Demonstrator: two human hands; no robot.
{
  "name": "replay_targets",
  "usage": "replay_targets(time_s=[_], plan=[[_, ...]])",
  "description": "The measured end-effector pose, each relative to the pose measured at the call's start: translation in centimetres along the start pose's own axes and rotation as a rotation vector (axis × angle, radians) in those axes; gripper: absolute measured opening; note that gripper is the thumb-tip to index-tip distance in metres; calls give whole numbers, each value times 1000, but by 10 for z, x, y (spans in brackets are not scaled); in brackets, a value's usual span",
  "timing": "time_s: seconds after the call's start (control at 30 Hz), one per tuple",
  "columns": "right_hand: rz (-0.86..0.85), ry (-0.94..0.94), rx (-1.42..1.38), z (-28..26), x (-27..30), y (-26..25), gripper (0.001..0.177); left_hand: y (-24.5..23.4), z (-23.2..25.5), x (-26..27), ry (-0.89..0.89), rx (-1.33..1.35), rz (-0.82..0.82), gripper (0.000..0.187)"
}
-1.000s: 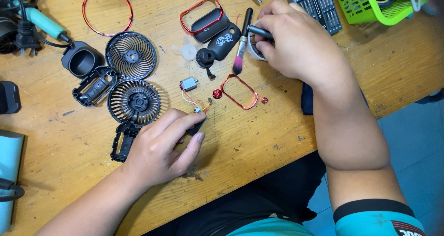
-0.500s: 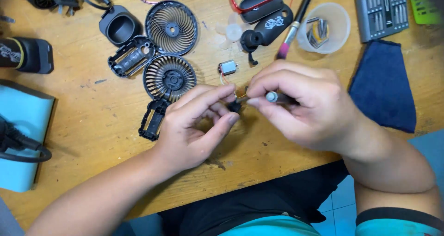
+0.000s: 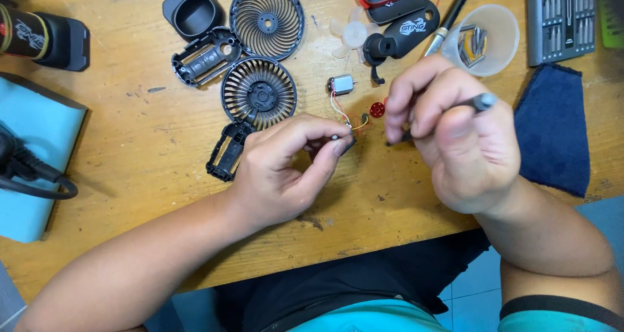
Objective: Disassembling a small portable electronic fan to remove and inspect the internal motor and wiring using a precision screwdriver.
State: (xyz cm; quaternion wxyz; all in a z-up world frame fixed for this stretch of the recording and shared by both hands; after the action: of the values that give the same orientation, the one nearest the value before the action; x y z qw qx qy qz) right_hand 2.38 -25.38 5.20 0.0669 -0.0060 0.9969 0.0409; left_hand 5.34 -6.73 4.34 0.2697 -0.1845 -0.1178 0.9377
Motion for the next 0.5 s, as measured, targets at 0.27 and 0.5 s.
replay_targets(time_s=[0.27,0.5], plan=[[107,-148,126,-14,-1,-18,64,8,-12,7,69,-68,-37,26],[135,-87,205,-7,4,-24,66,10,-10,5,104,-109,-56,25]])
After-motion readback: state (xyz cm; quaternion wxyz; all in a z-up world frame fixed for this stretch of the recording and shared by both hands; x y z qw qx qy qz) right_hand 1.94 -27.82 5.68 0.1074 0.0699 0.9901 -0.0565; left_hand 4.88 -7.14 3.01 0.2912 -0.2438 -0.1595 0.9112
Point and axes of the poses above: each hand's wrist, its own x-axis away from the middle knuckle, its own y-axis out of the palm, z = x × y, the point moved 10 cm from there along -x, towards the middle knuckle, and after that the axes turned 5 degrees about -x, right-handed, at the moved point
